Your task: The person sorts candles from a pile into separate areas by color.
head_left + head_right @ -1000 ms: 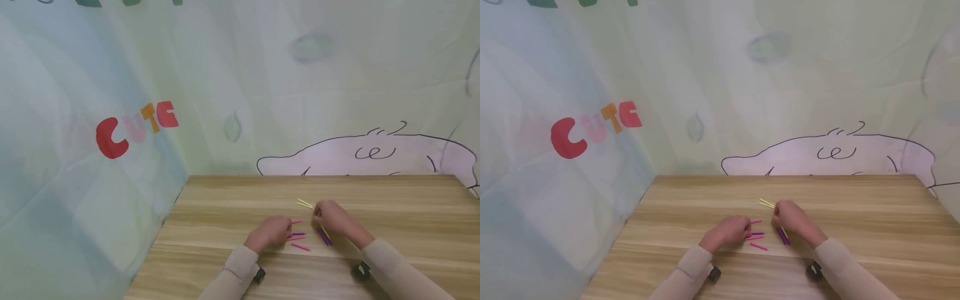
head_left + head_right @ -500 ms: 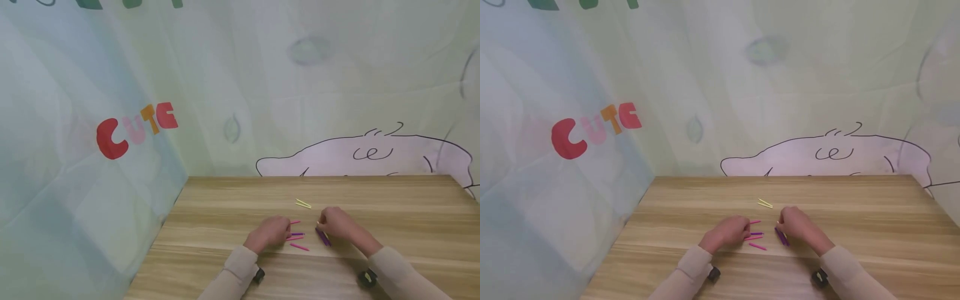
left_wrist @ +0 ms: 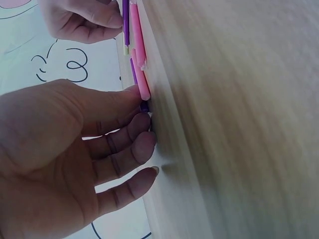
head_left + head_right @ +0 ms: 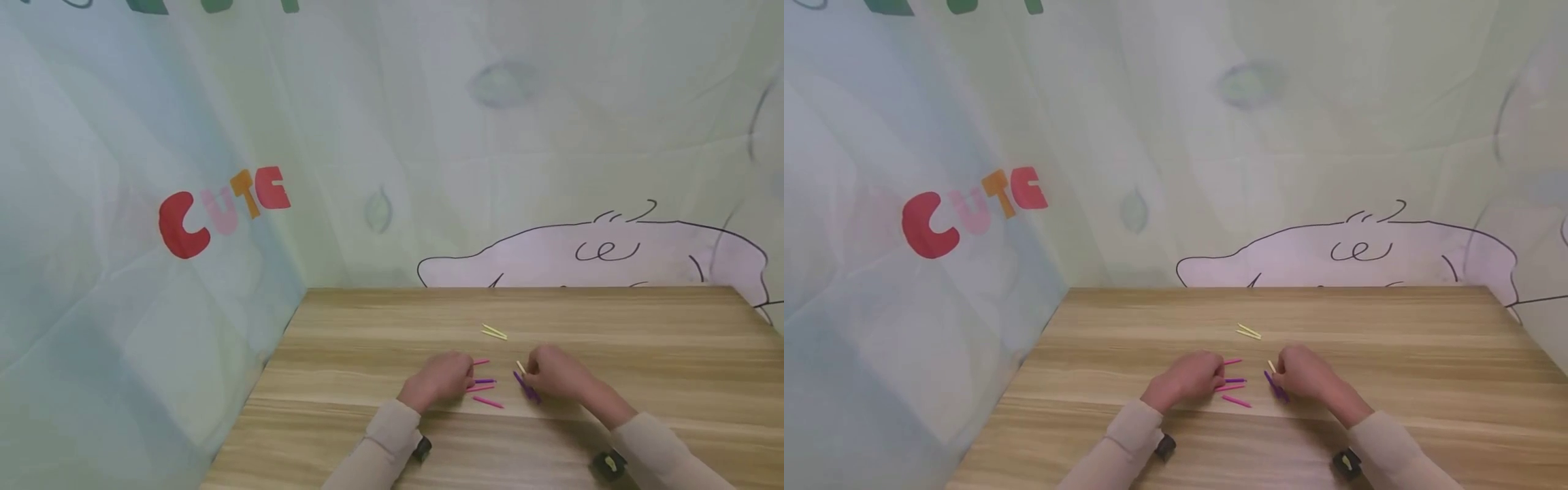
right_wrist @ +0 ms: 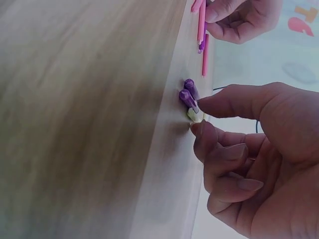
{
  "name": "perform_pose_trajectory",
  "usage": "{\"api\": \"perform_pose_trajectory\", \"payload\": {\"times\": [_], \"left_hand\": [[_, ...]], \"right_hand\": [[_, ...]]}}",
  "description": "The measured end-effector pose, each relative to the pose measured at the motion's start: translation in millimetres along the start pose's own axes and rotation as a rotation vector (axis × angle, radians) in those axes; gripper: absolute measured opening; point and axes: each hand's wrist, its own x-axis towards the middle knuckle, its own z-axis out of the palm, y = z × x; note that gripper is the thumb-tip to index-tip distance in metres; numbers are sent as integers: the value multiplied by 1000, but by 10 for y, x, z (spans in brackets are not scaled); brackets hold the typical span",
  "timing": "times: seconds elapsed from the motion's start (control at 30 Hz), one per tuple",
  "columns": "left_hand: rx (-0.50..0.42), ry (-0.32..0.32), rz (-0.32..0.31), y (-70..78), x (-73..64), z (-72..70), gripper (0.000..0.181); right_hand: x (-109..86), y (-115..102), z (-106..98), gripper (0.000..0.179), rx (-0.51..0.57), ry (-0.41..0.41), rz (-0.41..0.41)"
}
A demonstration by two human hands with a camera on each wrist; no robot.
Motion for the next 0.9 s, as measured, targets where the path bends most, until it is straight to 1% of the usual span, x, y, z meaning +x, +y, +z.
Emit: {"api": "perform_pose_trajectory", "payload": {"times": [0.07,0.17,0.33,0.6,0.77,0.9], "left_hand": [[-1,3,-1,2,-7,-12,15],[7,10,1,2,-19,-24,13],[5,15,7,-4,-34,-24,12],[-3,15,6,-13,-42,-2,15],[-14,11,16,-18,-42,-1,14],[-14,14,31,-25,-37,3,14]], "right_hand": [[-8,-4,0,19,8,-10,-6],[-17,-21,0,15,19,-21,12],[-27,-37,8,16,2,-24,40],[-18,-35,27,13,33,-33,62],[-11,-36,35,11,28,-33,55],[-7,-43,38,16,-4,-28,30]]}}
